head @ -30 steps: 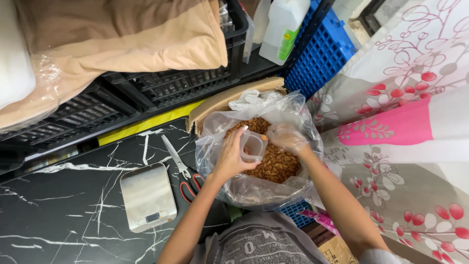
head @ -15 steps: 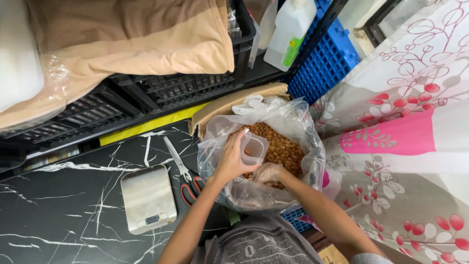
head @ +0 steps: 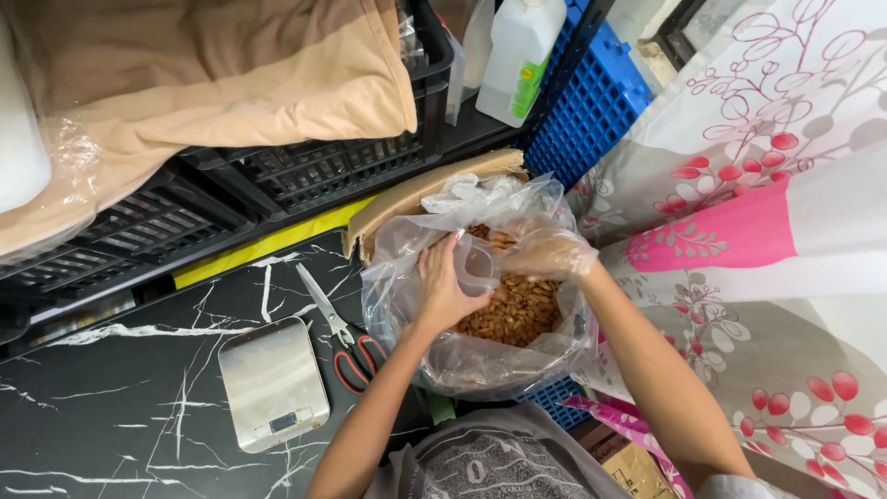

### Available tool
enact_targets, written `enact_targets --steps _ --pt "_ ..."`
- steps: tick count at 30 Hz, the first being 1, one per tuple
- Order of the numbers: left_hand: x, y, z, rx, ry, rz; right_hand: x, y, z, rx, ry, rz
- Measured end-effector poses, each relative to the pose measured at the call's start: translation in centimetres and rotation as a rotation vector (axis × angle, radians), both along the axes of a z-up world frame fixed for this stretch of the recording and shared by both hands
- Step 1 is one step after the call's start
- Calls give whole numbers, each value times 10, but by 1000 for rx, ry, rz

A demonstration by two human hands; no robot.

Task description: Filling small plastic bags with nuts and weighing them on a digital scale

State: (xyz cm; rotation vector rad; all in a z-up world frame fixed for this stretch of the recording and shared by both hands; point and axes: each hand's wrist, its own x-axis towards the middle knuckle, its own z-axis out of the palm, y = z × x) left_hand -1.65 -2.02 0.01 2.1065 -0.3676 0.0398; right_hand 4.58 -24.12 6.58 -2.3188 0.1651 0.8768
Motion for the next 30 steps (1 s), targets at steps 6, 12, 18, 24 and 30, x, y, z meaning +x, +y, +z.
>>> enact_targets --steps 6,12,18,24,30 --pt "-3 -1 16 -26 12 -28 -11 55 123 55 -80 6" --pt "-11 17 10 29 -17 38 -6 43 75 300 -64 -258" --pt "-21 40 18 -8 -50 57 -24 77 -12 159 77 49" --pt "-26 44 22 -23 -1 28 -54 80 -92 -48 222 385" --pt "-16 36 24 18 -55 -2 -76 51 -155 -269 355 697"
